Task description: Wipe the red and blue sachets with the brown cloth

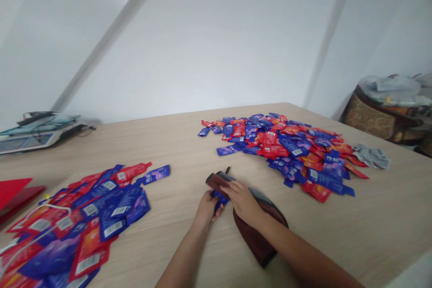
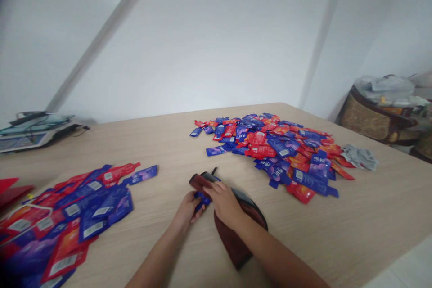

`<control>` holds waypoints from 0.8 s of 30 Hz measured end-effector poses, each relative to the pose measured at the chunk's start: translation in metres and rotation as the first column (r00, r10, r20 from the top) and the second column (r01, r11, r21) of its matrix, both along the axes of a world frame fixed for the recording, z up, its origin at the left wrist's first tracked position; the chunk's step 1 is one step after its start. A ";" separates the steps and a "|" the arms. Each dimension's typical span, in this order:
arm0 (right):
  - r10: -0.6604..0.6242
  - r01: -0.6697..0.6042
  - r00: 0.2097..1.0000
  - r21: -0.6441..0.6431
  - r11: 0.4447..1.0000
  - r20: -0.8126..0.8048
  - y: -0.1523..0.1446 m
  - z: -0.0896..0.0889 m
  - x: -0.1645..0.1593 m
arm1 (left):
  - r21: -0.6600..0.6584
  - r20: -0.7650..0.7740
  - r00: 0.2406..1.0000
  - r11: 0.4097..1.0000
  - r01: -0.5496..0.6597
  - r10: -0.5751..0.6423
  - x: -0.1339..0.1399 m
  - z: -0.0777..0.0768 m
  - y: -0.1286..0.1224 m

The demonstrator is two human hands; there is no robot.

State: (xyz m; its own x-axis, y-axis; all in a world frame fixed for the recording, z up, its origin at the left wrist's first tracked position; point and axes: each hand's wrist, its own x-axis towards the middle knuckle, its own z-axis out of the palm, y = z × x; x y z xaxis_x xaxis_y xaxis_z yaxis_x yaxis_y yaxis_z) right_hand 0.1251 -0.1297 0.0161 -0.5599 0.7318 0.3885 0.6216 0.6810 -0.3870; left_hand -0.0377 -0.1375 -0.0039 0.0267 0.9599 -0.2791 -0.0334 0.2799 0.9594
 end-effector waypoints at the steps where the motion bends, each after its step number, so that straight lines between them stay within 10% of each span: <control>1: 0.058 -0.058 0.998 -0.012 0.998 0.028 -0.007 0.000 -0.003 | 0.006 -0.006 1.000 1.000 0.005 -0.005 0.000 0.000 0.000; 12: -0.311 0.319 0.945 -0.089 0.943 0.100 0.048 -0.012 0.018 | -0.037 0.081 0.993 0.996 0.084 -0.080 -0.007 0.003 -0.002; 20: 0.076 -0.075 0.995 -0.014 0.997 0.061 -0.013 0.002 -0.004 | -0.012 0.148 0.987 0.997 0.072 -0.069 -0.008 0.017 -0.006; 24: -0.059 0.069 0.983 -0.054 0.996 0.172 0.000 -0.004 -0.010 | -0.048 0.194 0.979 0.996 0.076 -0.066 -0.012 0.021 -0.008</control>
